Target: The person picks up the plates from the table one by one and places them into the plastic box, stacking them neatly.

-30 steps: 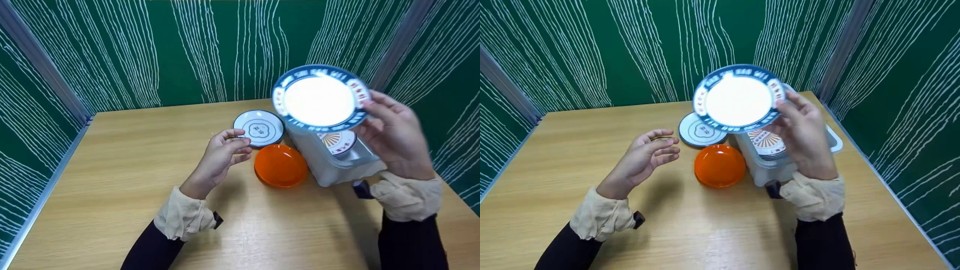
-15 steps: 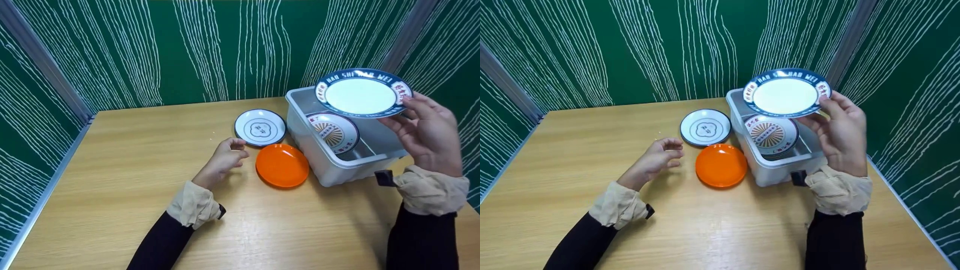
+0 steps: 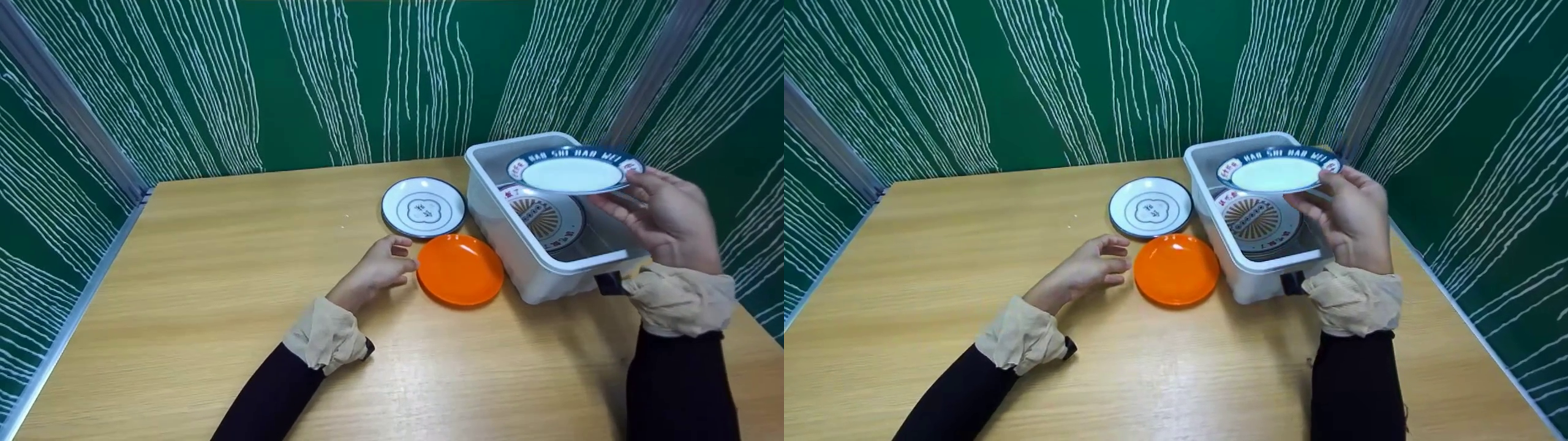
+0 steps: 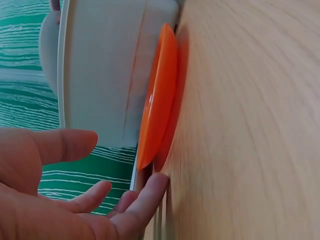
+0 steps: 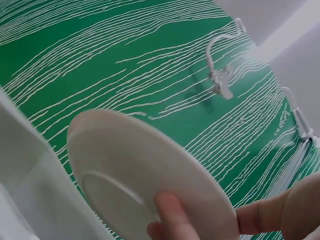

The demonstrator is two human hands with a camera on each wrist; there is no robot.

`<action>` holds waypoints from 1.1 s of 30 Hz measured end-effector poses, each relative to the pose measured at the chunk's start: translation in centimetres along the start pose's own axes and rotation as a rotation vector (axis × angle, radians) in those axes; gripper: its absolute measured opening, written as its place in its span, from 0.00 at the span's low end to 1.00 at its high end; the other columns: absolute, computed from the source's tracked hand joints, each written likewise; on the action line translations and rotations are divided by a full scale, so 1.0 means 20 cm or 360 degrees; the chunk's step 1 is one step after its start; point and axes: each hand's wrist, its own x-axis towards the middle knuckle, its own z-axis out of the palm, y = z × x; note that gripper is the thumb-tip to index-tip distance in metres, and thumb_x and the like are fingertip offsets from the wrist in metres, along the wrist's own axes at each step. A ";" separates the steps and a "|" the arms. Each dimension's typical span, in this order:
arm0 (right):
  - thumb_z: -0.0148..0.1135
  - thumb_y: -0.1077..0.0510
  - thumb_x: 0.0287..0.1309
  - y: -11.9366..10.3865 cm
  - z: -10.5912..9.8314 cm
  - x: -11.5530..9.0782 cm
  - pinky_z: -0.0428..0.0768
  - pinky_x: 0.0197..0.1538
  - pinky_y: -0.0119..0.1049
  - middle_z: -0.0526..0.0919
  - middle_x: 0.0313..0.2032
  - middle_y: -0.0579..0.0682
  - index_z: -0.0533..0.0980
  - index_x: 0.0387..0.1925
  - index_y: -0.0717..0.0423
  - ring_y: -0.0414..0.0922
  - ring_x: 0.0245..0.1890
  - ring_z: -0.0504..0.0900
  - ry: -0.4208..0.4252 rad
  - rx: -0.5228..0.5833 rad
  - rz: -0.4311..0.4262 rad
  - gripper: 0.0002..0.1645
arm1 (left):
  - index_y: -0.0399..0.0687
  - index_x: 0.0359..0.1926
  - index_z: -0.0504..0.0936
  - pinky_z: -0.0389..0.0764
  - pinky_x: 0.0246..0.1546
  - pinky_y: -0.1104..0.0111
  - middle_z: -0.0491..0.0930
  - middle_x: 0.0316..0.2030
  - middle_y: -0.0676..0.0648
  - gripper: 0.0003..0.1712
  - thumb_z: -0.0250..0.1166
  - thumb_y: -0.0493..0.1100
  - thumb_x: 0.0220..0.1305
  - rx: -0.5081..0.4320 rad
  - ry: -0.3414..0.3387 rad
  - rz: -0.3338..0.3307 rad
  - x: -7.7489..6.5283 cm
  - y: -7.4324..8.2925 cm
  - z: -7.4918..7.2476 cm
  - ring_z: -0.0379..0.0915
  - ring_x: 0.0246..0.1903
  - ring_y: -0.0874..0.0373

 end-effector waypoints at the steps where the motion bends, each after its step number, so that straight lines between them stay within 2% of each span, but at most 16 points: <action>1: 0.66 0.65 0.66 0.01 0.00 0.01 0.83 0.57 0.48 0.79 0.55 0.54 0.71 0.61 0.53 0.50 0.52 0.84 -0.0002 -0.0023 0.0007 0.24 | 0.40 0.65 0.70 0.85 0.47 0.60 0.69 0.61 0.37 0.29 0.67 0.32 0.65 -0.0018 -0.0012 -0.0001 0.01 0.00 0.00 0.74 0.48 0.50; 5: 0.64 0.62 0.68 0.04 0.00 0.03 0.85 0.54 0.45 0.81 0.52 0.53 0.69 0.63 0.54 0.49 0.47 0.87 0.0021 -0.0179 0.0003 0.25 | 0.38 0.65 0.68 0.86 0.47 0.58 0.69 0.56 0.37 0.30 0.66 0.29 0.64 -0.0119 -0.0057 -0.0008 0.02 -0.01 0.01 0.76 0.43 0.51; 7: 0.62 0.61 0.70 0.06 0.01 0.04 0.87 0.51 0.41 0.79 0.54 0.53 0.66 0.67 0.53 0.49 0.46 0.87 0.0051 -0.0286 0.0002 0.28 | 0.37 0.65 0.67 0.87 0.48 0.57 0.70 0.53 0.38 0.30 0.65 0.28 0.64 -0.0154 -0.0087 -0.0008 0.03 -0.02 0.01 0.77 0.42 0.51; 12: 0.57 0.58 0.74 0.11 0.05 0.07 0.88 0.45 0.35 0.70 0.63 0.57 0.51 0.79 0.49 0.45 0.45 0.87 0.0141 -0.0595 -0.0034 0.40 | 0.35 0.64 0.71 0.87 0.50 0.58 0.73 0.50 0.40 0.25 0.63 0.28 0.66 -0.0138 -0.0168 -0.0004 0.03 -0.03 0.01 0.77 0.41 0.53; 17: 0.53 0.58 0.76 0.14 0.07 0.08 0.87 0.49 0.37 0.59 0.71 0.63 0.40 0.82 0.43 0.45 0.48 0.84 0.0178 -0.0884 -0.0068 0.46 | 0.31 0.62 0.76 0.87 0.50 0.59 0.76 0.46 0.44 0.21 0.62 0.30 0.69 -0.0111 -0.0255 -0.0013 0.03 -0.03 0.02 0.77 0.38 0.54; 20: 0.52 0.57 0.77 0.15 0.07 0.08 0.87 0.48 0.34 0.59 0.70 0.62 0.44 0.82 0.41 0.44 0.48 0.82 0.0179 -0.1145 -0.0104 0.43 | 0.29 0.60 0.76 0.87 0.48 0.61 0.77 0.41 0.46 0.19 0.62 0.31 0.71 -0.0106 -0.0288 -0.0020 0.03 -0.04 0.03 0.76 0.35 0.55; 24: 0.46 0.55 0.79 0.17 0.07 0.08 0.86 0.49 0.32 0.65 0.64 0.60 0.56 0.77 0.54 0.42 0.46 0.82 0.0126 -0.1447 -0.0141 0.31 | 0.26 0.59 0.75 0.88 0.43 0.66 0.76 0.35 0.47 0.18 0.60 0.32 0.73 -0.0125 -0.0323 -0.0020 0.03 -0.04 0.03 0.76 0.32 0.57; 27: 0.42 0.56 0.80 0.18 0.07 0.09 0.85 0.52 0.32 0.65 0.64 0.63 0.60 0.74 0.64 0.43 0.48 0.82 0.0079 -0.1561 -0.0123 0.28 | 0.26 0.57 0.75 0.87 0.40 0.68 0.75 0.33 0.48 0.16 0.58 0.32 0.73 -0.0144 -0.0331 -0.0018 0.03 -0.04 0.03 0.76 0.30 0.59; 33: 0.44 0.60 0.78 0.19 0.07 0.11 0.85 0.54 0.34 0.61 0.68 0.68 0.59 0.74 0.69 0.50 0.54 0.79 0.0062 -0.1688 -0.0061 0.29 | 0.28 0.52 0.77 0.88 0.38 0.68 0.76 0.30 0.48 0.12 0.58 0.33 0.74 -0.0155 -0.0319 -0.0018 0.03 -0.05 0.04 0.75 0.27 0.59</action>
